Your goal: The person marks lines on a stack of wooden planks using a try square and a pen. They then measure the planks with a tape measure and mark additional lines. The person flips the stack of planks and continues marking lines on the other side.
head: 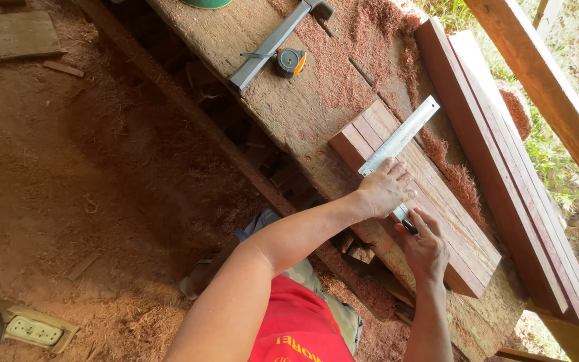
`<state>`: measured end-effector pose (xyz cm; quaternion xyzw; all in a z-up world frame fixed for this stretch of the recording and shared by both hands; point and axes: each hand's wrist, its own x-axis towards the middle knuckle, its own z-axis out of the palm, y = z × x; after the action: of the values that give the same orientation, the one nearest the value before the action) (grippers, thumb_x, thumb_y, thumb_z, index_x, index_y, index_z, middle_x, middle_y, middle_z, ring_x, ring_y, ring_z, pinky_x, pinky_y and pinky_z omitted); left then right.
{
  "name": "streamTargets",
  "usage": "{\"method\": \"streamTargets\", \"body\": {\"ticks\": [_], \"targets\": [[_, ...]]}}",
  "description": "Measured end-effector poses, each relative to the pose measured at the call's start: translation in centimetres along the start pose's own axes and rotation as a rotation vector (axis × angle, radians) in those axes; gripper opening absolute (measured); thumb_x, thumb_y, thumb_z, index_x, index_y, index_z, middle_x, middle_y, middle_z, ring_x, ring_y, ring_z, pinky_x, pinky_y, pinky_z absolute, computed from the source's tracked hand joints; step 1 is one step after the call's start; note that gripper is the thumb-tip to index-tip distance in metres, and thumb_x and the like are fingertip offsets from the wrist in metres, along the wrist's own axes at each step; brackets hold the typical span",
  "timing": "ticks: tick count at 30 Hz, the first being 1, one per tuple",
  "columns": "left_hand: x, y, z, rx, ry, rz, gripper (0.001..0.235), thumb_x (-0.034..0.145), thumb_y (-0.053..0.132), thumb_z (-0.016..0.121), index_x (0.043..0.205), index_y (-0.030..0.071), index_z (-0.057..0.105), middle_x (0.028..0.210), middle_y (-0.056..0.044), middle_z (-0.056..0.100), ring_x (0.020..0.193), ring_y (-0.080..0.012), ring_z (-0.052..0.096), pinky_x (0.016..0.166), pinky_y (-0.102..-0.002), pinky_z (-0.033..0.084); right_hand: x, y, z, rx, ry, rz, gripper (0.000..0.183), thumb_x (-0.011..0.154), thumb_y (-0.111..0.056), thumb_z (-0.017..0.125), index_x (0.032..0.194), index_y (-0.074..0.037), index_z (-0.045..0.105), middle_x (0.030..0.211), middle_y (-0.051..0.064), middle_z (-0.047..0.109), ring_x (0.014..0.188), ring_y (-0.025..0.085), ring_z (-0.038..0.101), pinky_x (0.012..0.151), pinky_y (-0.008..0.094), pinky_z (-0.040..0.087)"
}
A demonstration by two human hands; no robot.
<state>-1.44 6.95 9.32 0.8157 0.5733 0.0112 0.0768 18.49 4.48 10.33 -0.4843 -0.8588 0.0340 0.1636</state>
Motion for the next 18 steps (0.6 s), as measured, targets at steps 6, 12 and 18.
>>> {"method": "streamTargets", "body": {"ticks": [6, 12, 18], "targets": [[0.1, 0.0, 0.0, -0.013, -0.007, 0.001, 0.067, 0.1, 0.031, 0.056, 0.161, 0.031, 0.029, 0.17, -0.012, 0.018, 0.156, -0.0366, 0.015, 0.126, -0.056, 0.006, -0.1, 0.5, 0.3, -0.002, 0.079, -0.129, 0.039, 0.089, -0.027, 0.083, 0.126, -0.016, 0.076, 0.132, 0.0, 0.071, 0.091, 0.017, 0.074, 0.078, 0.033, 0.059], [0.1, 0.0, 0.0, -0.011, -0.026, 0.004, 0.065, 0.101, 0.029, 0.053, 0.161, 0.032, 0.026, 0.17, -0.011, 0.016, 0.156, -0.0371, 0.013, 0.125, -0.056, 0.005, 0.5, 1.3, -0.1, 0.025, 0.035, -0.041, 0.042, 0.088, -0.03, 0.083, 0.125, -0.014, 0.075, 0.132, 0.0, 0.07, 0.079, 0.017, 0.073, 0.074, 0.034, 0.059], [0.3, -0.2, 0.6, -0.024, 0.001, 0.016, 0.06, 0.103, 0.019, 0.045, 0.16, 0.031, 0.03, 0.169, -0.012, 0.017, 0.155, -0.0384, 0.013, 0.124, -0.057, 0.005, 5.6, 3.2, -1.9, 0.348, 0.145, 0.11, 0.038, 0.108, -0.039, 0.064, 0.124, -0.006, 0.073, 0.115, 0.017, 0.072, 0.083, 0.018, 0.068, 0.063, 0.029, 0.056]]}}
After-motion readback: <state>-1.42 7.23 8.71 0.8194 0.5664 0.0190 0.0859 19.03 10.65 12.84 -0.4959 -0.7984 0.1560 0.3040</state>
